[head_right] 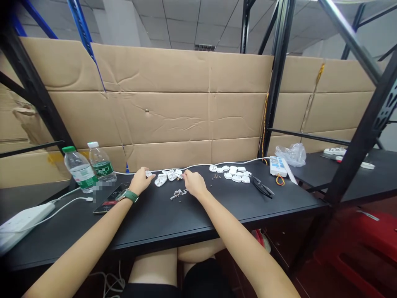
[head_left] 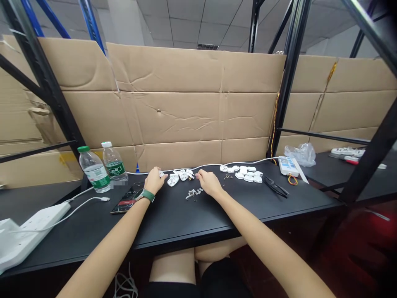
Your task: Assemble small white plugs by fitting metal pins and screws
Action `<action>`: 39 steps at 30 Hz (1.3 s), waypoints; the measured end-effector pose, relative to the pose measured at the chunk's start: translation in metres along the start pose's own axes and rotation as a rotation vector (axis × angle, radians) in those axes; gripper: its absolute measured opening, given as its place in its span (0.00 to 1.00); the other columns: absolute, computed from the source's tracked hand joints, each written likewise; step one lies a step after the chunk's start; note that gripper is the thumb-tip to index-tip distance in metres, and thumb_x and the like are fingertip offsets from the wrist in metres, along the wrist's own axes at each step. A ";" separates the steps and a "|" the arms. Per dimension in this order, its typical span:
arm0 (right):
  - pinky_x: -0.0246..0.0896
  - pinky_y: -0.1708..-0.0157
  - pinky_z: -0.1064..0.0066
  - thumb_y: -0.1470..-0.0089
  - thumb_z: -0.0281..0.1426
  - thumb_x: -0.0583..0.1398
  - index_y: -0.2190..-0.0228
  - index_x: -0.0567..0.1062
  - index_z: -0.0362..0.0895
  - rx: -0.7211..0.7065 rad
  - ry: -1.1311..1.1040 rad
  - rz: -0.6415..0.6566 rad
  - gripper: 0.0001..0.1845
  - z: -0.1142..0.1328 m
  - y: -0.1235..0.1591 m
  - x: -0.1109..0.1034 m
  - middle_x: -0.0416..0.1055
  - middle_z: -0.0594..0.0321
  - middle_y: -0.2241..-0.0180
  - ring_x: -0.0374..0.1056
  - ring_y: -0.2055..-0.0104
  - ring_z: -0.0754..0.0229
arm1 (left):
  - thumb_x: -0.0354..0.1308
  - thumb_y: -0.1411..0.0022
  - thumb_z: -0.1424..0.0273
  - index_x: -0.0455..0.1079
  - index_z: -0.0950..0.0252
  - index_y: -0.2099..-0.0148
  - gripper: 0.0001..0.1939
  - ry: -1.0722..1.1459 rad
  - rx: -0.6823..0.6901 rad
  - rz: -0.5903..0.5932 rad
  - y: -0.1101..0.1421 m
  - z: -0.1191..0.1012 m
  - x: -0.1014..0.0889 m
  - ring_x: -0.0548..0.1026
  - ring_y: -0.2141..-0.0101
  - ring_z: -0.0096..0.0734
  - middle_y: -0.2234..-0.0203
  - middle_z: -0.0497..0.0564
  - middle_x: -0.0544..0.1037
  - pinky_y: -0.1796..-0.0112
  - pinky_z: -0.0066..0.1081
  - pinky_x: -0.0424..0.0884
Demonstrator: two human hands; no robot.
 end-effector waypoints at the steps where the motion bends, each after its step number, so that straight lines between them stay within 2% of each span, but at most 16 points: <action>1: 0.52 0.65 0.70 0.29 0.35 0.52 0.62 0.75 0.46 0.002 0.004 0.002 0.14 0.000 0.000 0.000 0.76 0.57 0.68 0.71 0.65 0.55 | 0.57 0.34 0.62 0.66 0.68 0.43 0.22 -0.012 -0.007 0.016 0.000 0.000 0.001 0.73 0.43 0.52 0.47 0.66 0.77 0.49 0.40 0.70; 4: 0.52 0.65 0.71 0.29 0.35 0.52 0.62 0.75 0.46 0.009 0.014 0.008 0.14 0.001 0.001 -0.001 0.76 0.58 0.68 0.71 0.65 0.56 | 0.57 0.34 0.62 0.66 0.68 0.41 0.23 -0.037 -0.037 0.052 0.001 0.001 0.004 0.73 0.42 0.53 0.45 0.66 0.77 0.48 0.41 0.70; 8: 0.52 0.64 0.71 0.29 0.35 0.52 0.61 0.75 0.46 0.011 0.024 0.006 0.14 0.002 0.001 -0.001 0.76 0.58 0.67 0.71 0.64 0.56 | 0.55 0.33 0.61 0.68 0.67 0.40 0.23 -0.064 -0.019 0.024 0.001 0.000 0.003 0.73 0.43 0.52 0.45 0.65 0.77 0.48 0.42 0.69; 14: 0.51 0.65 0.72 0.28 0.37 0.52 0.60 0.75 0.46 0.018 0.053 0.017 0.14 0.002 0.002 -0.001 0.76 0.58 0.67 0.71 0.64 0.57 | 0.53 0.34 0.58 0.79 0.61 0.54 0.17 -0.062 0.086 0.059 0.002 -0.010 0.004 0.73 0.45 0.49 0.50 0.58 0.79 0.49 0.41 0.68; 19: 0.50 0.66 0.71 0.28 0.37 0.51 0.62 0.74 0.46 0.013 0.058 0.001 0.14 0.002 0.001 -0.001 0.75 0.58 0.68 0.71 0.65 0.57 | 0.55 0.35 0.54 0.79 0.60 0.58 0.18 -0.028 0.137 0.059 0.006 -0.019 0.002 0.74 0.48 0.50 0.52 0.58 0.78 0.50 0.42 0.67; 24: 0.49 0.67 0.70 0.28 0.41 0.48 0.65 0.71 0.46 0.031 0.037 -0.019 0.18 -0.002 0.000 0.000 0.73 0.58 0.70 0.69 0.68 0.56 | 0.57 0.38 0.48 0.77 0.60 0.62 0.21 -0.065 0.187 0.015 0.012 -0.027 -0.003 0.72 0.50 0.56 0.56 0.59 0.78 0.49 0.47 0.64; 26: 0.50 0.68 0.71 0.30 0.42 0.51 0.65 0.69 0.46 0.032 -0.006 0.006 0.16 -0.006 -0.002 0.004 0.72 0.60 0.71 0.68 0.68 0.56 | 0.57 0.38 0.48 0.76 0.60 0.63 0.21 -0.069 0.230 0.026 0.015 -0.031 -0.004 0.73 0.51 0.55 0.58 0.59 0.79 0.49 0.47 0.64; 27: 0.51 0.68 0.71 0.32 0.42 0.55 0.65 0.68 0.46 0.018 -0.035 0.030 0.13 -0.008 -0.002 0.007 0.71 0.62 0.71 0.67 0.69 0.57 | 0.57 0.38 0.49 0.76 0.60 0.62 0.20 -0.068 0.250 0.035 0.016 -0.033 -0.004 0.74 0.52 0.54 0.59 0.58 0.79 0.50 0.46 0.63; 29: 0.52 0.67 0.73 0.38 0.34 0.61 0.66 0.66 0.46 -0.044 -0.088 0.096 0.09 -0.012 -0.004 0.013 0.71 0.64 0.70 0.67 0.68 0.59 | 0.59 0.39 0.50 0.75 0.60 0.62 0.18 -0.064 0.282 0.053 0.017 -0.035 -0.004 0.76 0.55 0.51 0.62 0.57 0.80 0.51 0.44 0.63; 31: 0.53 0.67 0.74 0.43 0.24 0.61 0.67 0.64 0.46 -0.106 -0.127 0.162 0.10 -0.016 -0.005 0.017 0.71 0.65 0.69 0.68 0.67 0.61 | 0.60 0.40 0.52 0.74 0.60 0.60 0.17 -0.060 0.307 0.074 0.016 -0.035 -0.003 0.77 0.57 0.49 0.64 0.54 0.81 0.53 0.41 0.64; 33: 0.54 0.66 0.75 0.46 0.18 0.58 0.69 0.63 0.46 -0.129 -0.164 0.198 0.12 -0.022 -0.006 0.018 0.71 0.66 0.69 0.69 0.66 0.62 | 0.60 0.41 0.54 0.73 0.60 0.59 0.16 -0.050 0.321 0.097 0.015 -0.034 -0.001 0.78 0.58 0.46 0.65 0.52 0.81 0.56 0.38 0.65; 39: 0.60 0.63 0.74 0.51 0.17 0.58 0.73 0.58 0.47 -0.090 -0.329 0.240 0.15 -0.036 -0.009 0.008 0.75 0.68 0.71 0.74 0.65 0.61 | 0.61 0.42 0.56 0.75 0.63 0.57 0.17 0.130 0.396 0.189 0.013 -0.035 0.005 0.76 0.67 0.39 0.71 0.50 0.78 0.65 0.32 0.66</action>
Point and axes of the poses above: each hand's wrist, its own y-axis away from the middle knuckle, its own x-axis out of the palm, z = x × y, the point moved 4 cm from there along -y, towards the middle knuckle
